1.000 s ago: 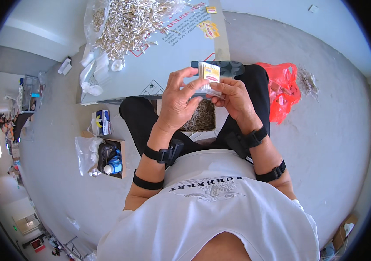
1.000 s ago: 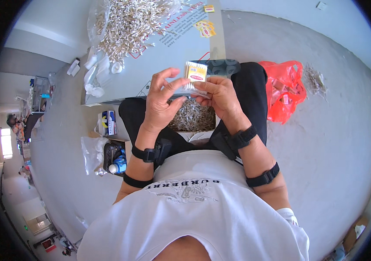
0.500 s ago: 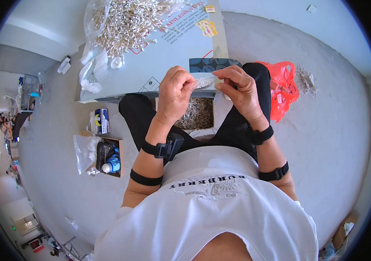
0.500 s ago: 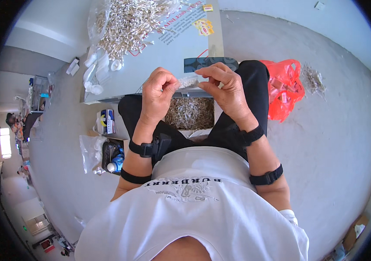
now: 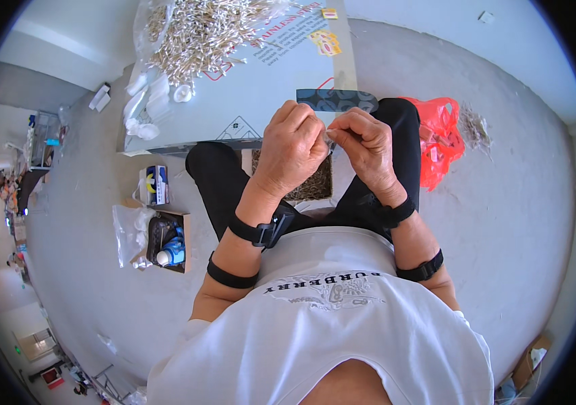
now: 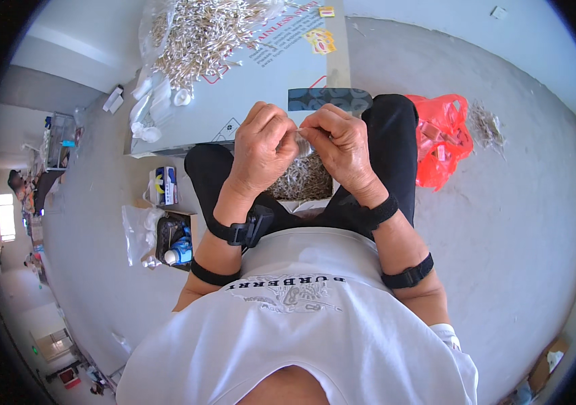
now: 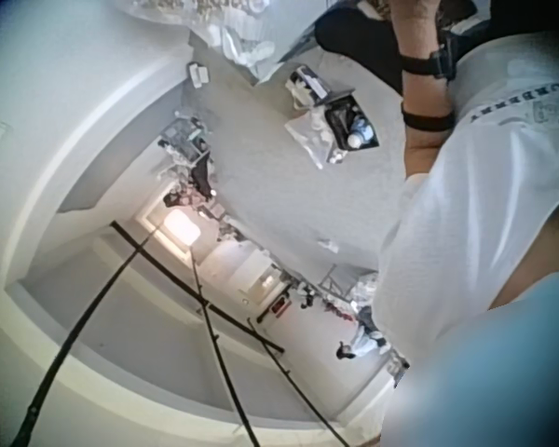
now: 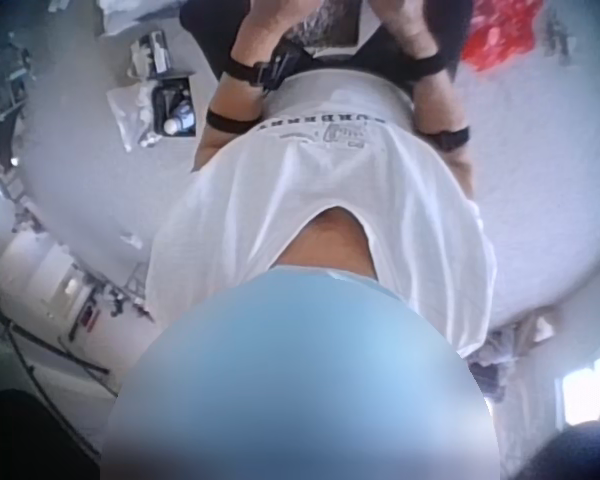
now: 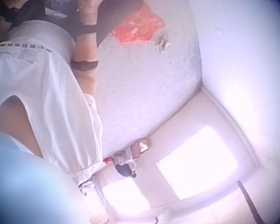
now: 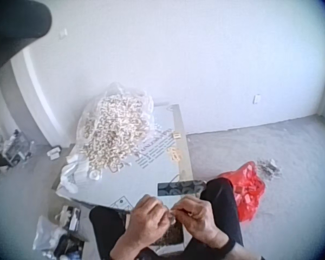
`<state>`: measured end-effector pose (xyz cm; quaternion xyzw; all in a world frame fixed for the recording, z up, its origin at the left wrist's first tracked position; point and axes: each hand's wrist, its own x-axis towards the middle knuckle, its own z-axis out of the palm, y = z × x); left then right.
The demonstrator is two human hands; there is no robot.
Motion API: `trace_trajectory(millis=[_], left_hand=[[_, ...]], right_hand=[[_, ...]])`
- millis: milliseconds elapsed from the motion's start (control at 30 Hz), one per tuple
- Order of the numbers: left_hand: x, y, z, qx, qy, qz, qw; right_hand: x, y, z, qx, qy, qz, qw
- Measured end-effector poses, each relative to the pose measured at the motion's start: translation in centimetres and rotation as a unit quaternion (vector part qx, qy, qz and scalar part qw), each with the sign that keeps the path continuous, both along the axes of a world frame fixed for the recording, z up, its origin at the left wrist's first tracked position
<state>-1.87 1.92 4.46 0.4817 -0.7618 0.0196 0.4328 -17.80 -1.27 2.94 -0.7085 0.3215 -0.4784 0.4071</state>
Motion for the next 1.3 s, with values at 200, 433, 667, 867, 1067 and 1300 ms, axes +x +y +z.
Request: trace_trajectory(millis=[200, 433, 667, 867, 1067, 1300], left_hand=[[1.7, 0.1, 0.3, 0.0, 0.032, -0.01, 0.999], [2.0, 0.2, -0.1, 0.028, 0.056, -0.004, 0.998], [1.1, -0.8, 0.0, 0.055, 0.105, -0.003, 0.993], [0.5, -2.6, -2.9, 0.144, 0.24, 0.004, 0.96], [0.9, -4.8, -8.3, 0.318, 0.469, 0.037, 0.823], [3.3, -4.8, -9.2, 0.417, 0.394, 0.063, 0.816]], right_hand=[[-0.7, -0.2, -0.2, 0.077, -0.06, -0.01, 0.995], [-1.0, -0.4, -1.4, 0.137, -0.11, -0.009, 0.984], [-1.7, -0.8, -1.7, 0.185, -0.166, 0.008, 0.969], [-0.9, -2.6, -4.8, 0.177, -0.187, -0.02, 0.966], [0.8, -5.4, -9.4, 0.224, -0.147, -0.027, 0.963], [0.9, -6.5, -9.5, 0.268, 0.018, 0.013, 0.963]])
